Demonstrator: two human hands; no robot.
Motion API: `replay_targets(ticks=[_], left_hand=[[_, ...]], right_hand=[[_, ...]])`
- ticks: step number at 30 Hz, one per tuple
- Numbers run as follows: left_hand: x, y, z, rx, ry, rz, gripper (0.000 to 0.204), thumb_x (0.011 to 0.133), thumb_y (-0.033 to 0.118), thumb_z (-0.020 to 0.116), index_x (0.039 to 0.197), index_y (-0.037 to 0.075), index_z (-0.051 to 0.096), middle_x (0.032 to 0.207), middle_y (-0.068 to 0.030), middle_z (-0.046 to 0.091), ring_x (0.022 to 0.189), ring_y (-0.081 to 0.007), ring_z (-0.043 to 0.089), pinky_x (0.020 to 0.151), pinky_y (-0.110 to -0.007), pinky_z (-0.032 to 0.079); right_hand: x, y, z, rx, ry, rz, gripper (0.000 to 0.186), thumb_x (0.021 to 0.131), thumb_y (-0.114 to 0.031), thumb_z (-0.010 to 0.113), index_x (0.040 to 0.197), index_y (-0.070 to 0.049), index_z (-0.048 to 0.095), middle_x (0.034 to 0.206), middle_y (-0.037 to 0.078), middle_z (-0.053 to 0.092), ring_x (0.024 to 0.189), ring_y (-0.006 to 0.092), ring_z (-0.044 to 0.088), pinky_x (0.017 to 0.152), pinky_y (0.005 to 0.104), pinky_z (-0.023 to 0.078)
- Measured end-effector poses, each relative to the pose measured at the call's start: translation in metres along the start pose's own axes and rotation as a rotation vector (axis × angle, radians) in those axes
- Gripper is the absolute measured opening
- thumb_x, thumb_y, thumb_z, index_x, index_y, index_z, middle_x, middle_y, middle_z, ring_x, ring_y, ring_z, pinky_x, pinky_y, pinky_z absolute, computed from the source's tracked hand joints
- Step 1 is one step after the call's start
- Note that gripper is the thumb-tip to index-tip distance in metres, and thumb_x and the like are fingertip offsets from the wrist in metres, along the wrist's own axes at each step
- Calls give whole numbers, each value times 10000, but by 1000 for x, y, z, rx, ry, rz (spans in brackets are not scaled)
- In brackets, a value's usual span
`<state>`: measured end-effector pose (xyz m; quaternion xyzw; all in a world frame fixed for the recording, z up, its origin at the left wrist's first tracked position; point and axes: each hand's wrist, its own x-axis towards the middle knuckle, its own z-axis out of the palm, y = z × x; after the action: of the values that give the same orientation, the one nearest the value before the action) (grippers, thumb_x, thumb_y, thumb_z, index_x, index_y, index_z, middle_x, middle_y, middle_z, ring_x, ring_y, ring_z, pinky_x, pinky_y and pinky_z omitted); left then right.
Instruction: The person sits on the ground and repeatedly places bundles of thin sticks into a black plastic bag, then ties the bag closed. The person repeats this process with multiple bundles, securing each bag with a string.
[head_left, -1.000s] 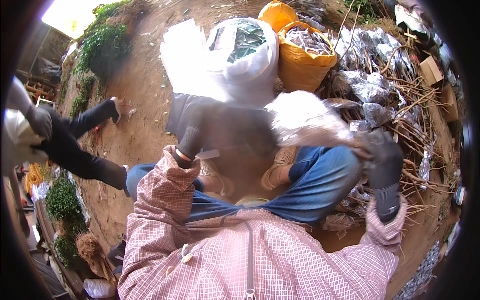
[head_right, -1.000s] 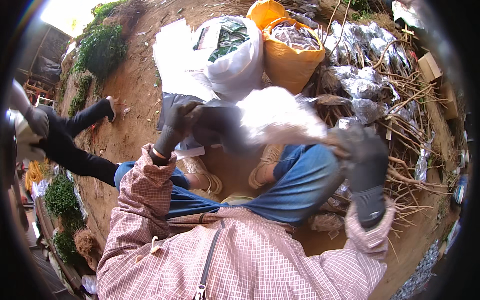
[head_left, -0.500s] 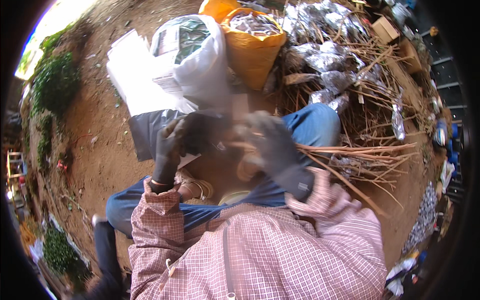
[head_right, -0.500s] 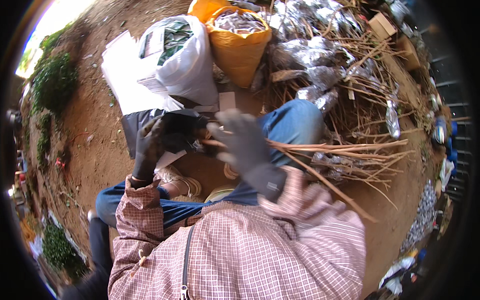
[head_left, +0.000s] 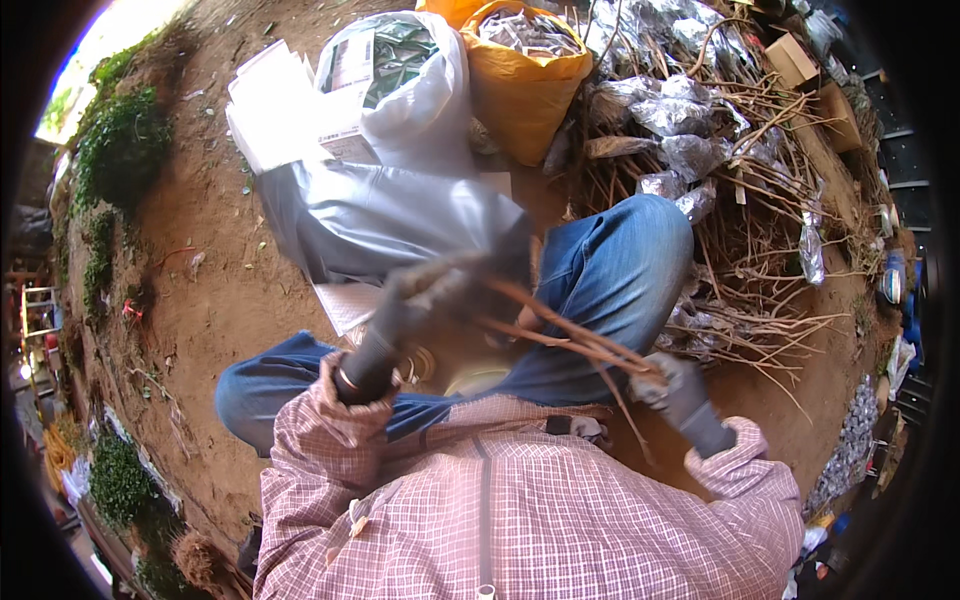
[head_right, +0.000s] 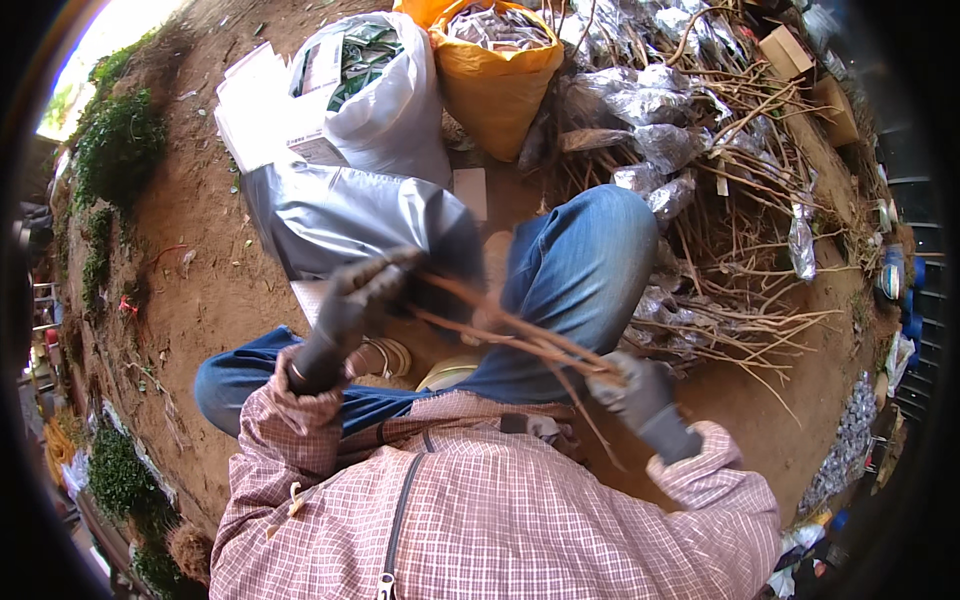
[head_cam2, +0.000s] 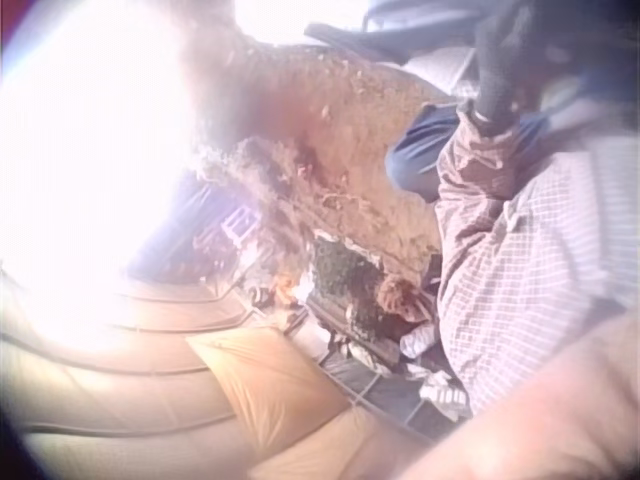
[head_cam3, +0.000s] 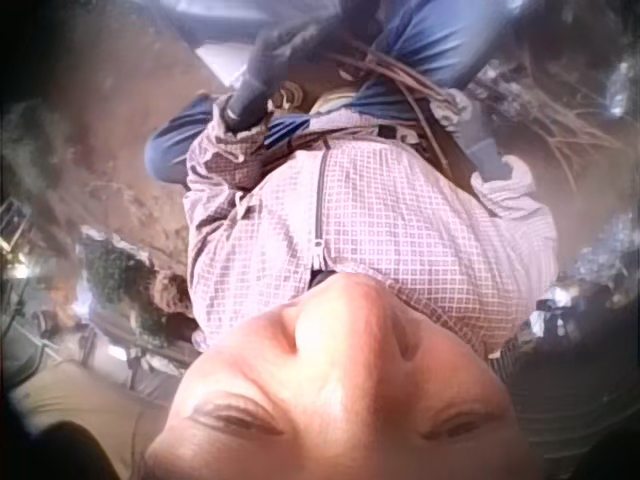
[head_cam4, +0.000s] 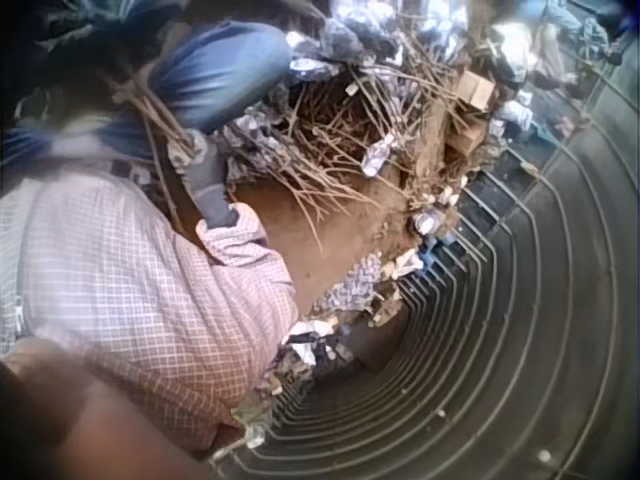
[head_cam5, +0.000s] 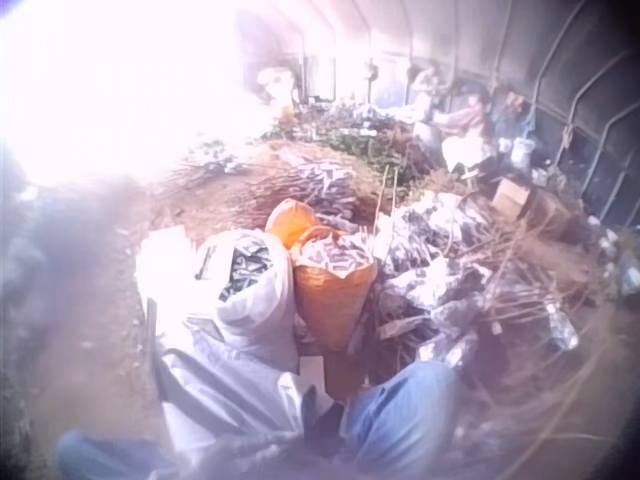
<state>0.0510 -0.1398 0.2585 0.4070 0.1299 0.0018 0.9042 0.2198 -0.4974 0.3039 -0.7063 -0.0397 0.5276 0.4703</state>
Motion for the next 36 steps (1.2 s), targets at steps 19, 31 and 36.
replay_targets(ticks=[19, 31, 36], left_hand=[[88, 11, -61, 2005, -3, 444, 462, 741, 291, 763, 1151, 121, 635, 973, -97, 697, 898, -311, 676, 791, -411, 537], [158, 69, -80, 1945, 172, 681, 339, 749, 392, 772, 862, 121, 602, 801, -78, 618, 776, -310, 656, 651, -433, 513], [164, 61, -80, 1914, 152, 560, 343, 777, 398, 744, 917, 124, 592, 836, -85, 622, 805, -322, 655, 671, -444, 520]], right_hand=[[231, -149, 92, -412, -907, -153, 375, 1037, -316, 560, 1277, -31, 606, 952, 78, 665, 851, 146, 638, 735, 285, 525], [386, 54, 130, -868, 171, -153, 298, 963, -234, 562, 1202, -59, 598, 901, 88, 628, 781, 206, 602, 675, 309, 491], [412, 62, 166, -983, 308, -185, 297, 923, -173, 559, 1198, -67, 598, 950, 105, 621, 853, 242, 593, 747, 341, 476]])
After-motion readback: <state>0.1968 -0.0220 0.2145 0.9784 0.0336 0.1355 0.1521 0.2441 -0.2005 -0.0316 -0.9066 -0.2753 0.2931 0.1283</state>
